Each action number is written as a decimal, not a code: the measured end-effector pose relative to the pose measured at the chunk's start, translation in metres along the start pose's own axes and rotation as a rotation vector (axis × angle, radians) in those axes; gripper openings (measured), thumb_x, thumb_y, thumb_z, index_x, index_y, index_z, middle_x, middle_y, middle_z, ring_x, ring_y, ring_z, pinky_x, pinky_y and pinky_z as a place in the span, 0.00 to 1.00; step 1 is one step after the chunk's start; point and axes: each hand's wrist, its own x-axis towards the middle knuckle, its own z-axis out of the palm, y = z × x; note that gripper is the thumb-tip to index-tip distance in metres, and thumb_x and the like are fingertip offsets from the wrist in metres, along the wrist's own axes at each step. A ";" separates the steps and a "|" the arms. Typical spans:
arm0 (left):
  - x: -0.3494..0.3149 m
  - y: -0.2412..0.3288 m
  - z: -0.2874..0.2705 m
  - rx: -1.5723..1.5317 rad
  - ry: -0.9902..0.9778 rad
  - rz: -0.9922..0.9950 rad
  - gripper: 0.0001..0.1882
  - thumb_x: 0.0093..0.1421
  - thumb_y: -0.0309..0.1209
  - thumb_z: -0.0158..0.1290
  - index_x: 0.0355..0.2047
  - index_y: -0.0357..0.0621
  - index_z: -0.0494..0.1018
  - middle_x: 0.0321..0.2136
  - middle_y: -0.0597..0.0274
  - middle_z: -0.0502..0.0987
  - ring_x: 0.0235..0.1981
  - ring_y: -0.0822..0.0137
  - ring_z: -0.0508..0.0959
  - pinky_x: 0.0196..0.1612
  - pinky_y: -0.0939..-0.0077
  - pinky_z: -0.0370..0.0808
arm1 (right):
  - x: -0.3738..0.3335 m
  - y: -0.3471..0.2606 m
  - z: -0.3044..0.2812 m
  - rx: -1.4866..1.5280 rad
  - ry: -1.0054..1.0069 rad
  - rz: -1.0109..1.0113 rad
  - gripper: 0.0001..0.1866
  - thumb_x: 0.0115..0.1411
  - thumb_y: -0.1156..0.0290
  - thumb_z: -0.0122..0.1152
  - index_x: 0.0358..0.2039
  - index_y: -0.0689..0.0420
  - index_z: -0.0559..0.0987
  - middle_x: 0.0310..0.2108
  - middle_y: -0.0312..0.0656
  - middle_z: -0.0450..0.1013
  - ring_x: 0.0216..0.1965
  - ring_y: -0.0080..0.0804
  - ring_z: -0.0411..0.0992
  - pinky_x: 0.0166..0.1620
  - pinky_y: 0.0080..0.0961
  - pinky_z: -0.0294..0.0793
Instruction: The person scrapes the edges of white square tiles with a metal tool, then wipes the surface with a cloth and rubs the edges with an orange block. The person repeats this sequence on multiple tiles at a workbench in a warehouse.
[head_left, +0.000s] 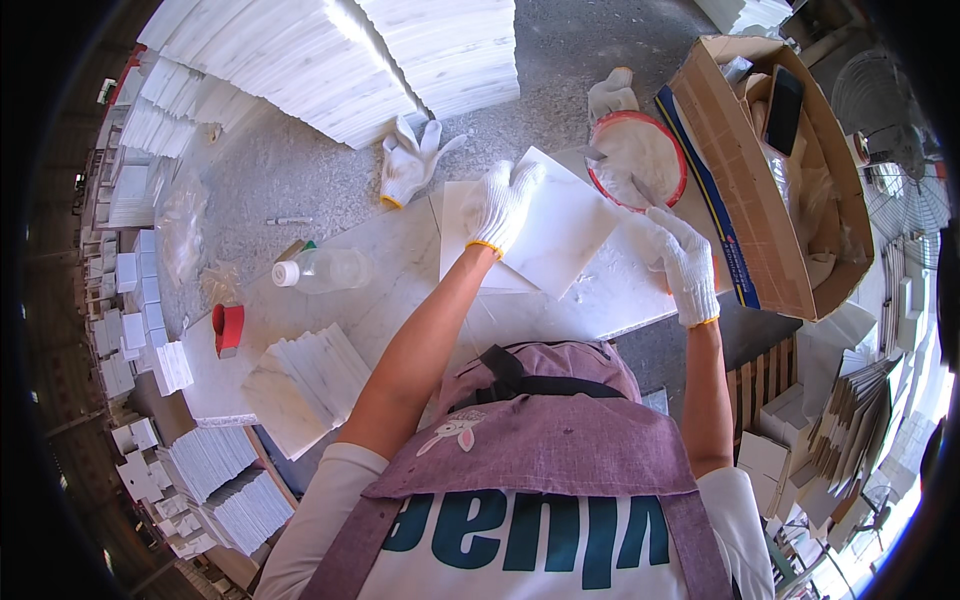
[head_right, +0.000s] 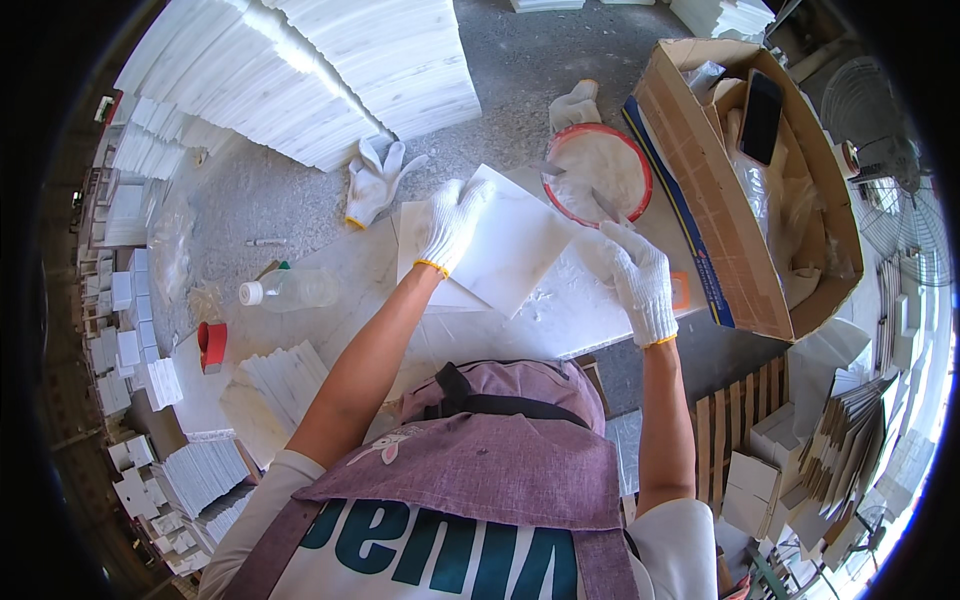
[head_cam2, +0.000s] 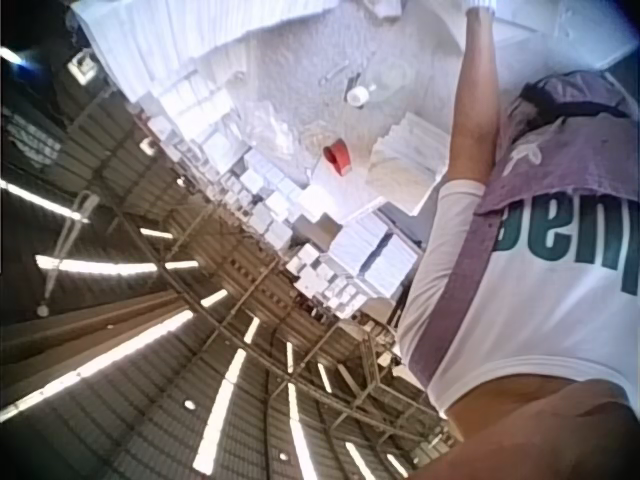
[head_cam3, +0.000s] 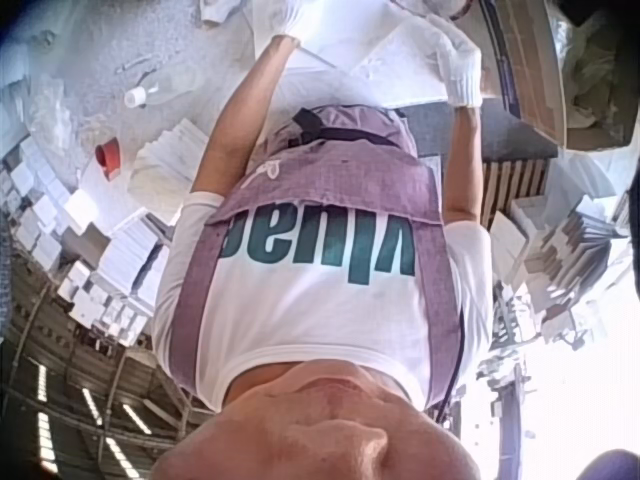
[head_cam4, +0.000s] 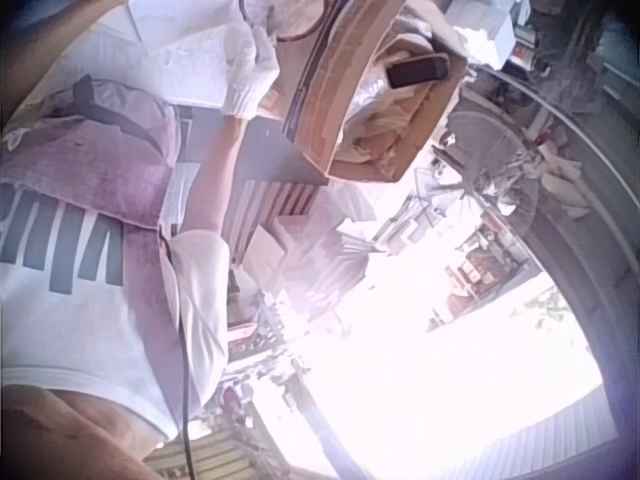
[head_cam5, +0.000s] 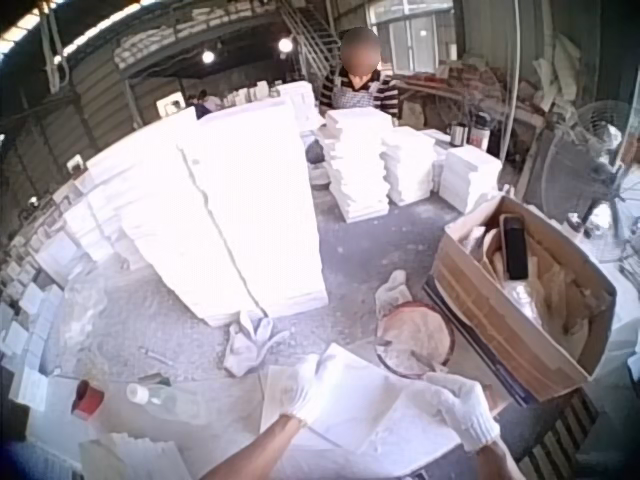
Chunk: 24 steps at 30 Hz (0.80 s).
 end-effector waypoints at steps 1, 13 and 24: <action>-0.002 0.006 -0.003 0.018 -0.006 -0.010 0.23 0.59 0.49 0.55 0.27 0.36 0.73 0.26 0.49 0.75 0.28 0.61 0.74 0.33 0.62 0.69 | 0.000 0.000 0.000 -0.004 0.002 0.003 0.23 0.61 0.64 0.60 0.52 0.66 0.77 0.44 0.42 0.77 0.41 0.24 0.74 0.44 0.20 0.75; -0.005 0.016 -0.013 0.099 -0.106 -0.099 0.31 0.59 0.60 0.48 0.40 0.41 0.74 0.38 0.45 0.78 0.41 0.45 0.77 0.42 0.56 0.72 | 0.001 0.004 -0.003 -0.034 0.020 -0.003 0.22 0.60 0.65 0.60 0.50 0.67 0.77 0.44 0.44 0.78 0.42 0.26 0.74 0.46 0.22 0.74; -0.008 0.023 -0.013 -0.017 -0.021 -0.017 0.25 0.59 0.51 0.54 0.28 0.37 0.73 0.28 0.46 0.76 0.30 0.54 0.76 0.34 0.60 0.69 | 0.002 0.009 -0.006 -0.027 0.018 -0.024 0.21 0.60 0.65 0.59 0.50 0.67 0.78 0.44 0.45 0.77 0.44 0.27 0.74 0.48 0.23 0.73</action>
